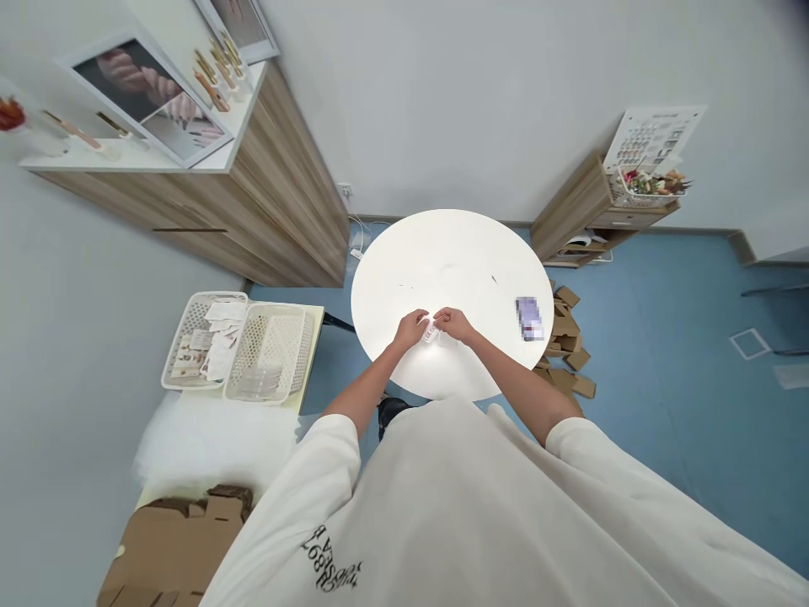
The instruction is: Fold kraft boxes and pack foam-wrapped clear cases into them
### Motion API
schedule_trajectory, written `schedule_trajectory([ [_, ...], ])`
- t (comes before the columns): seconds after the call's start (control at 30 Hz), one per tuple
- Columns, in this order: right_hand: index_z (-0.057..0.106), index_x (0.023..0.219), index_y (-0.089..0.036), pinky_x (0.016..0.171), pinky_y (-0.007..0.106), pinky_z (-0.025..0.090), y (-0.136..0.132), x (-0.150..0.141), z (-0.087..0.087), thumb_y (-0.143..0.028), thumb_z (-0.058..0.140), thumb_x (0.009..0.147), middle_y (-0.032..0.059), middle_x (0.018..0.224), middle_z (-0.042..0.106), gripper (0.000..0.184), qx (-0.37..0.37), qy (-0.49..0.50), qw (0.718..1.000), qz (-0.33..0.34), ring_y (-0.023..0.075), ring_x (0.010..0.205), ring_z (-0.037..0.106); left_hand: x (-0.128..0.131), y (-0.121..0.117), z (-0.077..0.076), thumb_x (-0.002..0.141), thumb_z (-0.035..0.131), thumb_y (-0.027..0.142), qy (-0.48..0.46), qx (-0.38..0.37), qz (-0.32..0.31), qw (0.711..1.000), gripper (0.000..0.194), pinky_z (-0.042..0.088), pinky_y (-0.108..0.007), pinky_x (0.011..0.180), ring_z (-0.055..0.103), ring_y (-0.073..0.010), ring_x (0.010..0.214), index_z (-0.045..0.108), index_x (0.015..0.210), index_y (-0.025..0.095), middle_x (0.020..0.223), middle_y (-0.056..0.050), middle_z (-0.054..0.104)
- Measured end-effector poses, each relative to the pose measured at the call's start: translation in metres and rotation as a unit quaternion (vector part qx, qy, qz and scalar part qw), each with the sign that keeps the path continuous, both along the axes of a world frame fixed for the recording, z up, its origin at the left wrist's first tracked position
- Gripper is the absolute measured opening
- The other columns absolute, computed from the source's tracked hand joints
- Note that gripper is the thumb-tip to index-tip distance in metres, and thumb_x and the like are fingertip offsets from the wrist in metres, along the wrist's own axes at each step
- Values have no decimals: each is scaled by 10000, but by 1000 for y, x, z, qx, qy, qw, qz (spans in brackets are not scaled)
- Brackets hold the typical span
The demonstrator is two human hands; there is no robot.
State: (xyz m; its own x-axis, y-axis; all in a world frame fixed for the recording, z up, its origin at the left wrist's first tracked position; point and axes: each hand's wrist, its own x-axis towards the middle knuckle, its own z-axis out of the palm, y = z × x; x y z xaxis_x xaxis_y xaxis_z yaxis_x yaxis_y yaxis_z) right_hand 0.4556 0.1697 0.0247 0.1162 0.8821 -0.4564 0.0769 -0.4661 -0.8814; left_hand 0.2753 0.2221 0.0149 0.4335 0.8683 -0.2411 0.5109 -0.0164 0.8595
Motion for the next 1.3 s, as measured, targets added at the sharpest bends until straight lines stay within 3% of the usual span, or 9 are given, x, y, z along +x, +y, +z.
schedule_trajectory([
  [0.1,686,886,-203,642,260,493,-10,20,-6,-217,727,671,-43,644,662,219,-8,-22,1000,11,141,648,613,21,-12,-7,823,667,197,3,-68,45,997,127,538,-325,793,663,-181,791,727,927,237,819,-9,697],
  [0.2,697,907,-199,703,276,523,-19,30,-13,-263,693,716,-21,738,694,201,-2,-52,998,-40,155,734,651,34,-21,-15,795,708,228,-17,-113,88,990,44,539,-312,754,663,-167,737,695,837,222,753,-1,685],
  [0.33,685,969,-193,756,285,542,-35,34,-22,-289,644,788,19,890,729,210,-42,-76,990,-113,163,845,682,44,-31,-27,818,718,242,-44,-147,165,974,103,554,-304,765,678,-147,736,648,881,201,800,-15,694],
  [0.5,671,957,-178,703,266,533,-58,33,-30,-183,665,769,23,816,725,188,-105,-2,987,-120,161,786,694,52,-55,-46,849,686,170,-39,-181,214,959,139,562,-298,771,689,-119,709,594,952,192,920,-29,695],
  [0.6,665,979,-175,683,265,527,-64,34,-36,-133,668,724,-14,718,679,259,-115,-8,983,-145,158,737,677,56,-68,-54,842,671,143,-31,-198,194,960,146,561,-316,784,703,-136,725,592,952,193,931,-35,702],
  [0.73,663,995,-191,694,278,529,-64,41,-48,-171,645,715,-48,688,635,281,-118,-76,978,-154,152,705,642,55,-73,-62,809,678,131,26,-169,158,972,161,538,-347,893,710,-194,942,631,946,203,1001,-67,730],
  [0.93,681,977,-223,726,308,514,-62,50,-69,-227,585,736,-45,678,616,260,-93,-168,975,-108,176,699,597,45,-69,-70,798,618,81,39,-192,120,973,388,493,-359,1000,659,-220,1153,622,1167,201,1287,-115,679],
  [1.3,704,1127,-209,797,294,506,-53,41,-86,-208,498,834,-1,786,668,358,-86,-211,972,-56,188,802,621,43,-70,-66,829,586,114,13,-258,60,964,496,432,-364,1088,573,-243,1309,561,1320,180,1448,-145,584],
])
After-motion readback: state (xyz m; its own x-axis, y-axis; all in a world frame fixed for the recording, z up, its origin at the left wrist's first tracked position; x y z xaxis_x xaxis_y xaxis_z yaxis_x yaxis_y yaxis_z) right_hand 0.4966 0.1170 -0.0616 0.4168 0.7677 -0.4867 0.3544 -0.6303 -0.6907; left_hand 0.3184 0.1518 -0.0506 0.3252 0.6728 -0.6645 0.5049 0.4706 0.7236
